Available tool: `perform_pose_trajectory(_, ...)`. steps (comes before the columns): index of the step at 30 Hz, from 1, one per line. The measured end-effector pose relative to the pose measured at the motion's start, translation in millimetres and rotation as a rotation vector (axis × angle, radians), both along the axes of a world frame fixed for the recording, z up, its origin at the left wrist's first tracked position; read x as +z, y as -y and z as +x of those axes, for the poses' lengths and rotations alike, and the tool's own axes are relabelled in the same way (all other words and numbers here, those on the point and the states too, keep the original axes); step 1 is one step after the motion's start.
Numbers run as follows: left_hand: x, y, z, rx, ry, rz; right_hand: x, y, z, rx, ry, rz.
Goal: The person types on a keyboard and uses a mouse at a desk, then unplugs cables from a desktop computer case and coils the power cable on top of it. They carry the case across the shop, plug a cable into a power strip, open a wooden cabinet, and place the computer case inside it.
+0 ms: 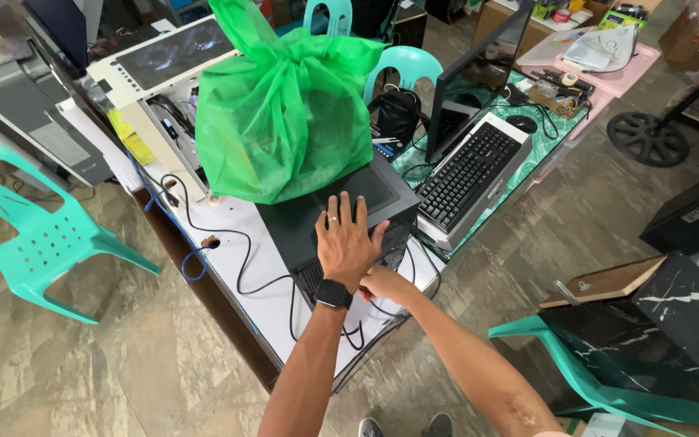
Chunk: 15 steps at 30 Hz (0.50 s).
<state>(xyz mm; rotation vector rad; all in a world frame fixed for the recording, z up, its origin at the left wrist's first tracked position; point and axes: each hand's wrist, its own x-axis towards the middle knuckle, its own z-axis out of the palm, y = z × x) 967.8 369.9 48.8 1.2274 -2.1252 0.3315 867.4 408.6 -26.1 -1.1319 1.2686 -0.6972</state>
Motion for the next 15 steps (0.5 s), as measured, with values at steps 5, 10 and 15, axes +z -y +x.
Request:
perform_pose_trajectory(5, -5.9, 8.0, 5.1, -0.087, -0.009, -0.208, 2.9, -3.8, 1.9, -0.009, -0.111, -0.014)
perform_pose_trajectory(10, -11.7, 6.3, 9.2, -0.133, -0.014, -0.296, 6.6, -7.8, -0.4, 0.162, -0.38, -0.314)
perform_pose_trajectory(15, -9.3, 5.3, 8.5, -0.133, 0.002, -0.301, 0.1, -5.0, -3.6, 0.118, -0.258, -0.302)
